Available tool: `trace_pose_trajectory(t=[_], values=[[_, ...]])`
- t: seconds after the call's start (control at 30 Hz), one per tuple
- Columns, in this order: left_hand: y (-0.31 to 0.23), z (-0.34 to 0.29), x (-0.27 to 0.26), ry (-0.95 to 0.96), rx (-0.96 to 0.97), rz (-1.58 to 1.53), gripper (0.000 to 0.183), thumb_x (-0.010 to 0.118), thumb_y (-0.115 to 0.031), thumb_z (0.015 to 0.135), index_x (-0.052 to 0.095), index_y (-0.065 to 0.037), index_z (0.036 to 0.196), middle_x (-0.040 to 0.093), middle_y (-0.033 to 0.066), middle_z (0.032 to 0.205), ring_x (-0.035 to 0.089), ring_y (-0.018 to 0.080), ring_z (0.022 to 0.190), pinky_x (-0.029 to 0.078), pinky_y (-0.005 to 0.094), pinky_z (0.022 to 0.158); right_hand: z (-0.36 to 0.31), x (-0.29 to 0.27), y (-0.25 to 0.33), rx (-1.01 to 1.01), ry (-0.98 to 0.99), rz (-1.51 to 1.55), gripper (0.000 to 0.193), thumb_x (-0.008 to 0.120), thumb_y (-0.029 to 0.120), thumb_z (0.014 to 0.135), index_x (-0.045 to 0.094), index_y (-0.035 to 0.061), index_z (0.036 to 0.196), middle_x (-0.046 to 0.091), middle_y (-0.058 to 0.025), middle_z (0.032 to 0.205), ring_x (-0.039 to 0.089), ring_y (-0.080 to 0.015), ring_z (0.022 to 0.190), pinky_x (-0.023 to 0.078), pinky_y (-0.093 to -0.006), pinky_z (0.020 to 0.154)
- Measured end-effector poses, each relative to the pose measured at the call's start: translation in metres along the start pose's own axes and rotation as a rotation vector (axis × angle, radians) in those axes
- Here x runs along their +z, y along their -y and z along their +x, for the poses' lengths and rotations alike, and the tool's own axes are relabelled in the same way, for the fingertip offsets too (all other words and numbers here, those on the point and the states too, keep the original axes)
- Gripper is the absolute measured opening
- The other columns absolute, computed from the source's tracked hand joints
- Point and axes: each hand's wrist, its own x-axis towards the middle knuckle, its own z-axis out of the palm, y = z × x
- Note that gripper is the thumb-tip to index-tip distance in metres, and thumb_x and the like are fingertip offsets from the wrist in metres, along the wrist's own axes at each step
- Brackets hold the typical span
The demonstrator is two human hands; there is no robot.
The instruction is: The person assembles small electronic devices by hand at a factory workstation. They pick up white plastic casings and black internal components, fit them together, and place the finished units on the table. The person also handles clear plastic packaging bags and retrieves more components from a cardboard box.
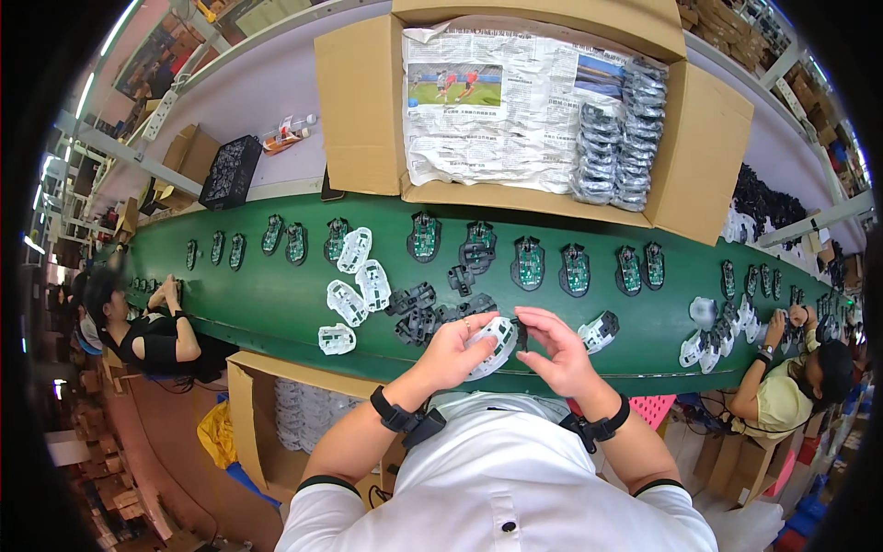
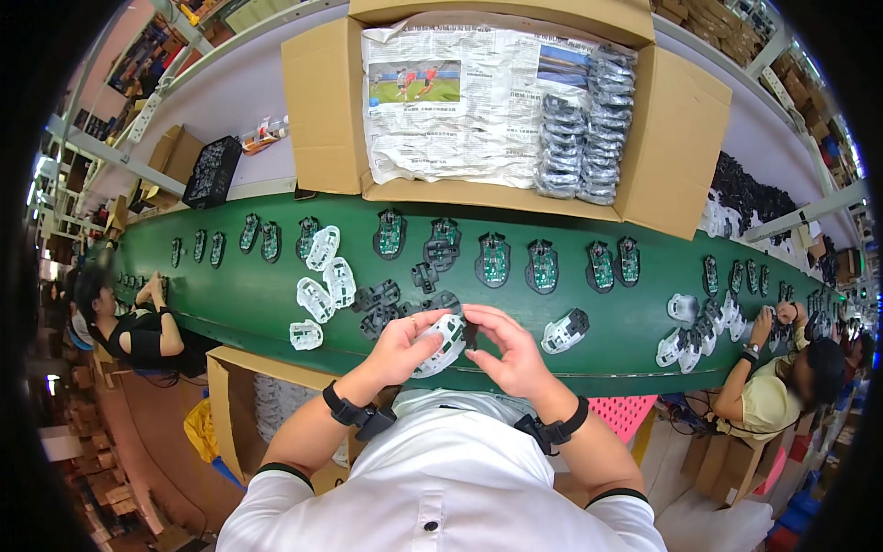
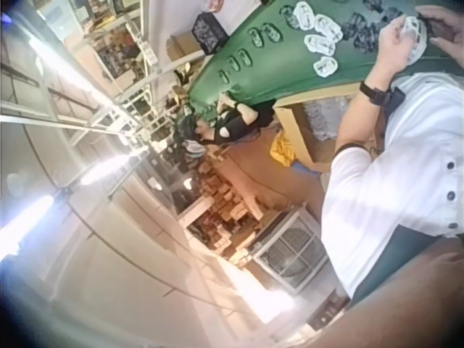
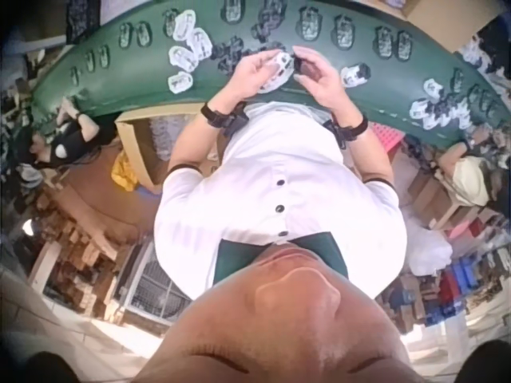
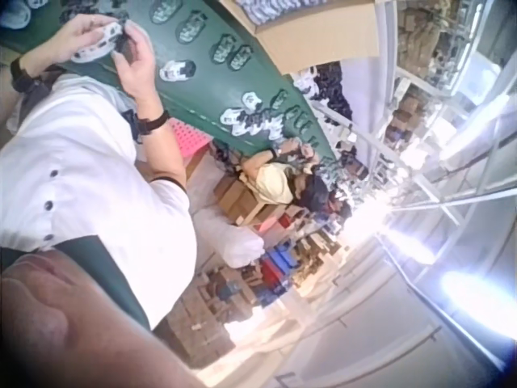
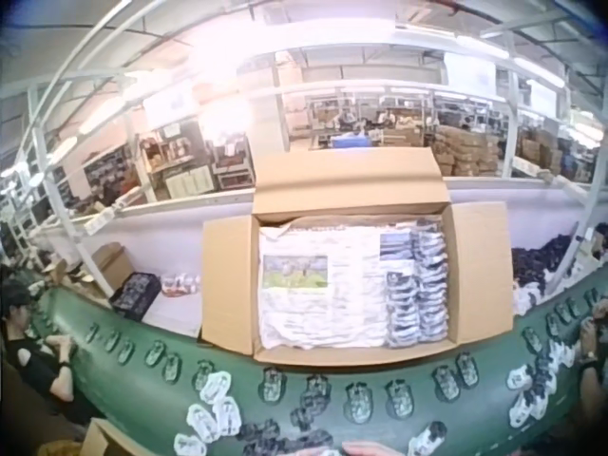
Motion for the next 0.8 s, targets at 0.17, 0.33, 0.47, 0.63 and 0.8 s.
trace_pose_trajectory(t=[0.17,0.33,0.47,0.63,0.8], values=[[-0.007,-0.001,0.006,-0.011,0.016,0.061,0.044,0.059,-0.007,0.097,0.052,0.007,0.138,0.067,0.0056,0.114,0.062,0.0076,0.092,0.052,0.0248,0.082,0.002,0.006,0.001,-0.14,-0.081,-0.234,0.047,0.066,-0.011,0.081,0.06,-0.001,0.127,0.057,-0.0174,0.136,0.057,-0.0303,0.126,0.047,-0.0392,0.106],[-0.01,0.001,0.01,0.032,-0.013,-0.028,0.037,0.058,-0.008,0.097,0.057,0.006,0.131,0.068,0.0034,0.107,0.061,0.0068,0.091,0.052,0.0246,0.079,0.007,-0.001,0.002,-0.086,-0.108,-0.246,0.038,0.068,-0.005,0.086,0.064,-0.0019,0.123,0.066,-0.0139,0.118,0.065,-0.0231,0.111,0.053,-0.0341,0.097],[-0.009,0.005,0.011,-0.026,0.092,0.503,0.038,0.064,-0.014,0.089,0.062,0.001,0.124,0.072,0.0081,0.089,0.069,0.0169,0.074,0.055,0.031,0.067,0.015,0.002,-0.005,0.167,-0.187,0.213,0.035,0.07,0.004,0.092,0.063,-0.0027,0.125,0.067,-0.0075,0.105,0.063,-0.0119,0.102,0.055,-0.0273,0.086],[-0.002,0.002,0.014,0.044,0.381,1.122,0.044,0.069,-0.026,0.076,0.066,-0.004,0.115,0.068,0.0156,0.074,0.067,0.0348,0.064,0.055,0.0429,0.057,0.024,-0.006,-0.024,0.504,-0.014,-0.078,0.035,0.068,0.018,0.096,0.064,-0.002,0.125,0.068,-0.0043,0.104,0.061,-0.0097,0.091,0.052,-0.024,0.078],[-0.005,-0.002,0.009,0.118,0.247,0.99,0.045,0.068,-0.025,0.08,0.065,-0.003,0.12,0.07,0.0145,0.077,0.069,0.0304,0.066,0.056,0.0387,0.062,0.022,0.002,-0.019,0.657,-0.034,0.025,0.035,0.065,0.024,0.099,0.065,-0.0023,0.122,0.069,-0.004,0.101,0.063,-0.0096,0.086,0.053,-0.0242,0.076]])
